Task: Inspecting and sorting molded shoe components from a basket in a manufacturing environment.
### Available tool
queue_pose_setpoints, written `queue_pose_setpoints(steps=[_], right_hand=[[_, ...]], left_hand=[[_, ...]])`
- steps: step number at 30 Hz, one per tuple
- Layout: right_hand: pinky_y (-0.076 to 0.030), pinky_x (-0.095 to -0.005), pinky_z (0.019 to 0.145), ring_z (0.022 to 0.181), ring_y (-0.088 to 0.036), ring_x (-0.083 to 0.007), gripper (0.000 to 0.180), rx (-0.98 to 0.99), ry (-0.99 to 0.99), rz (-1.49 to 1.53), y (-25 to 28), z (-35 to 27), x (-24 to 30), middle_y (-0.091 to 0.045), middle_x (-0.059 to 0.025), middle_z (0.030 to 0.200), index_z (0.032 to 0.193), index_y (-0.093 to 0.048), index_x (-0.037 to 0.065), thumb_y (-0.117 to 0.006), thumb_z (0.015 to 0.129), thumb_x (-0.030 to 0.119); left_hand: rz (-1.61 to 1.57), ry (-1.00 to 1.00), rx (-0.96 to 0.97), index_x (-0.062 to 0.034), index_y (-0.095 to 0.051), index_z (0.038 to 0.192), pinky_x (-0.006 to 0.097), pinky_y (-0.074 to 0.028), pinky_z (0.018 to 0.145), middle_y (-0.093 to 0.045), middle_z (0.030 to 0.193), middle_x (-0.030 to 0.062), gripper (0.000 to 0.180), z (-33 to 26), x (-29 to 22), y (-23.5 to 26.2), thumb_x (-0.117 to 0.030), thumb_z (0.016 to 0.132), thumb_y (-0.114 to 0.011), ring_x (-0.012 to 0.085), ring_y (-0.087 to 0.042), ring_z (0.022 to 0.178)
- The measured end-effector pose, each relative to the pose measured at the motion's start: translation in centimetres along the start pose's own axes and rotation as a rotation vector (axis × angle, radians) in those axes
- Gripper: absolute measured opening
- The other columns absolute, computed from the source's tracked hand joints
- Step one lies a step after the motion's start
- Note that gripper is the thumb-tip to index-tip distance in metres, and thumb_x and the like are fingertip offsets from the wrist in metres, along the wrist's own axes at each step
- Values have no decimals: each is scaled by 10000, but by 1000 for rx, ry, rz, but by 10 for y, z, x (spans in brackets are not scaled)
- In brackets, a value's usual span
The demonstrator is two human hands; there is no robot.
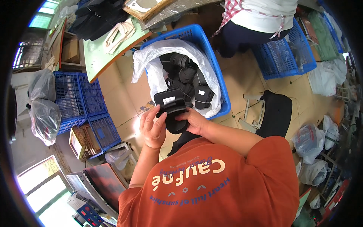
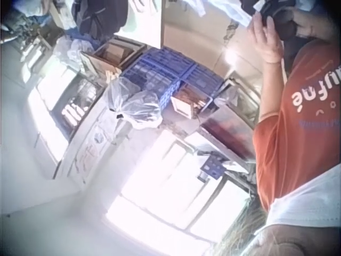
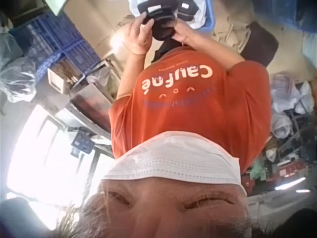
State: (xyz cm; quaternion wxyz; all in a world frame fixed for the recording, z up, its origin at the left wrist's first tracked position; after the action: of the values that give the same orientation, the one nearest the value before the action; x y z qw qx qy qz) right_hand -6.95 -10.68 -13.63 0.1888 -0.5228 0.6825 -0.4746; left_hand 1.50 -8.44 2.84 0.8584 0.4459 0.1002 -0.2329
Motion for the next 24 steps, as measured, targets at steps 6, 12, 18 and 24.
queue_pose_setpoints(steps=[6, 12, 18, 24], right_hand=[[-501, -398, 942, 1065, -614, -245, 436, -46, -84, 137, 3, 7, -18, -611, -106, 1171, 1227, -549, 40, -581, 795, -11], [-514, -399, 926, 1076, -610, -252, 470, -87, -29, 131, 10, 12, -19, -603, -125, 1175, 1258, -507, 24, -578, 796, -27], [-535, -382, 887, 1022, -637, -249, 572, -216, -100, -54, 40, 9, -23, -583, -140, 1195, 1300, -421, 2, -627, 766, -8], [-471, -406, 951, 1133, -552, -317, 785, -431, 41, -685, 76, -1, 7, -528, -167, 1211, 1344, -377, 13, -721, 640, 37]], left_hand=[[3, -79, 50, -141, -696, 922, 427, -442, 839, -617, 1178, 98, 305, -8, 16, -6, -35, 639, -659, 289, -553, 1047], [-157, 22, 141, -103, -682, 938, 388, -464, 798, -654, 1009, 78, 323, -16, 42, -19, 36, 646, -669, 256, -606, 882], [-447, 701, 168, -5, -672, 988, 272, -489, 650, -654, 814, 92, 166, -30, 111, -64, -21, 822, -668, 168, -598, 698], [-683, 896, 185, -2, -677, 953, 244, -471, 693, -663, 872, 52, 112, -52, 150, -106, -67, 871, -640, 108, -583, 759]])
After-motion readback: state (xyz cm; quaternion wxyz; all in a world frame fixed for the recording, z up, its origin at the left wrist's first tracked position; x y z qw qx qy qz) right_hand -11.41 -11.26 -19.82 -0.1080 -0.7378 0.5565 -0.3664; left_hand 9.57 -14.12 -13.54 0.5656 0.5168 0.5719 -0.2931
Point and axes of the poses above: each hand's wrist, its own z-axis towards the middle knuckle, its own y-axis out of the back of the hand, x = y × z, the point moved 9 cm from there along z, towards the middle knuckle
